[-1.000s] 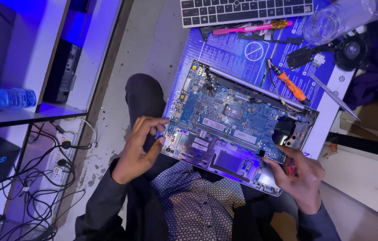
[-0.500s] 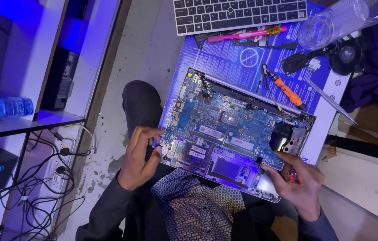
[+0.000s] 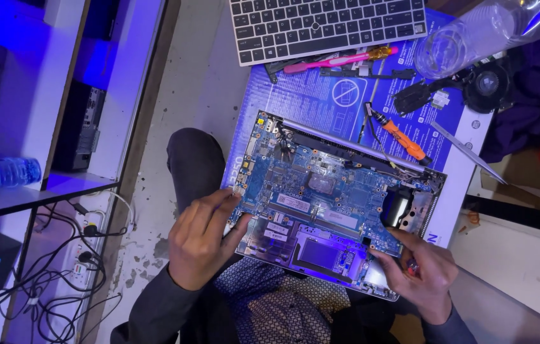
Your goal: Disassembling a laptop to remove the motherboard, involving prying the keyboard and disconnecting internal cables.
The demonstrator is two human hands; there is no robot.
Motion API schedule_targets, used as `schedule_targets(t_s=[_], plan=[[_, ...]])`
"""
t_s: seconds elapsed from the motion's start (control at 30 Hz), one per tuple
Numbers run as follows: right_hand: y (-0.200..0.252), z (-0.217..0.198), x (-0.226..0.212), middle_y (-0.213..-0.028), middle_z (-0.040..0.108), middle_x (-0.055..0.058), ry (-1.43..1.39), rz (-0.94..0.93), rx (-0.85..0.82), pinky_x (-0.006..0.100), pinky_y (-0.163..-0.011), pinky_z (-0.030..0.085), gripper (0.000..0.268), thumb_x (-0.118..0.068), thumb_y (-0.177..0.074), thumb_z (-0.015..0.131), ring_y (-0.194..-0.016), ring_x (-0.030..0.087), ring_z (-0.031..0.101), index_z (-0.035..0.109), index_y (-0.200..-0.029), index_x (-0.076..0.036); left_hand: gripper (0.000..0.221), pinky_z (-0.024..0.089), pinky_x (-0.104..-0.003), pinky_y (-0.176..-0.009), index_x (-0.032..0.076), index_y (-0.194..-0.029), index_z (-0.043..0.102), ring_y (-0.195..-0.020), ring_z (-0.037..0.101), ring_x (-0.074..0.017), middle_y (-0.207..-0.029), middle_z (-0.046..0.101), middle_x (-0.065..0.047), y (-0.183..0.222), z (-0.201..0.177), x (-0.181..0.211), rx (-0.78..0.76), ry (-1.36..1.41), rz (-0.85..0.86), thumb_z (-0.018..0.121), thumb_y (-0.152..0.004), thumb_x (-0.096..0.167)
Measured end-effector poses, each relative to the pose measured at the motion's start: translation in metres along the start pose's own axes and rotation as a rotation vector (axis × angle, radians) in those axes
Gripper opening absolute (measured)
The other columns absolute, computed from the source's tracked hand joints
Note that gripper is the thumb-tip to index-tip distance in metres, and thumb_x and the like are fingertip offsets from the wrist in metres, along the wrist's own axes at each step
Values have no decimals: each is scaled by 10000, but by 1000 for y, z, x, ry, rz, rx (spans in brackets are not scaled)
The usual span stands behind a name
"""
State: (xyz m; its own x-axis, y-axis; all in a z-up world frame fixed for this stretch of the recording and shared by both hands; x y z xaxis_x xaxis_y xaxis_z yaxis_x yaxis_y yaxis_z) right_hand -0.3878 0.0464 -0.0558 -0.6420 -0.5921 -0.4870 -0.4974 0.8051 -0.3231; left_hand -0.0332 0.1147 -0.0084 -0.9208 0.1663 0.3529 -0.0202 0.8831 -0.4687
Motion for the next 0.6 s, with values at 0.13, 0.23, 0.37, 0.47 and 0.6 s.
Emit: schedule_targets(t_s=[0.13, 0.23, 0.37, 0.47, 0.6], plan=[[3, 0, -1, -534, 545, -8, 21, 8, 18, 253, -449, 418, 483, -371, -796, 845, -416, 84, 467, 744, -1067, 16, 165, 575, -340, -734, 66, -1088, 719, -874, 708, -212, -1150, 712, -95, -3, -1, 7, -16, -70, -81, 757, -968, 173], [4, 1, -3, -516, 543, -11, -2, 28, 38, 237, -440, 402, 474, -354, -806, 831, -395, 69, 443, 736, -1084, 18, 193, 570, -321, -686, 47, -1118, 724, -882, 713, -188, -1124, 722, -105, -1, 4, 9, -5, -127, -55, 732, -974, 177], [2, -1, -3, -511, 528, -11, 3, 72, 24, 250, -467, 422, 471, -340, -787, 852, -407, 79, 448, 740, -1088, 5, 153, 568, -313, -715, 56, -1018, 755, -853, 729, -179, -1095, 751, -112, -2, 6, 5, 56, -105, 12, 795, -959, 191], [3, -1, -3, -536, 540, -13, -52, 21, 32, 233, -450, 435, 456, -308, -794, 856, -408, 62, 434, 726, -1092, 12, 175, 578, -283, -676, 55, -979, 771, -799, 730, -158, -1043, 771, -109, 1, 7, 3, 123, -88, 33, 830, -938, 214], [0, -1, -2, -496, 528, -43, -37, 16, 18, 222, -448, 454, 447, -302, -793, 869, -393, 48, 471, 725, -1094, -5, 174, 589, -270, -677, 53, -976, 792, -787, 744, -154, -1004, 784, -101, 1, 10, 1, 171, -92, 60, 839, -926, 214]])
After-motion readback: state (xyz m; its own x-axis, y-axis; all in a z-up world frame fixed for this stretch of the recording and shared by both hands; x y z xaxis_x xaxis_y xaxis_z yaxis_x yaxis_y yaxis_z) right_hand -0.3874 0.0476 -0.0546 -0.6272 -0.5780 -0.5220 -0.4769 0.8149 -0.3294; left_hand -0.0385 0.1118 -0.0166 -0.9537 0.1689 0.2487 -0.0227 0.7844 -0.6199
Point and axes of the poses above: each hand's wrist, its own y-axis away from the middle knuckle, its own z-axis out of the palm, x = y × z, the point moved 4 cm from there along -y, towards the middle knuckle
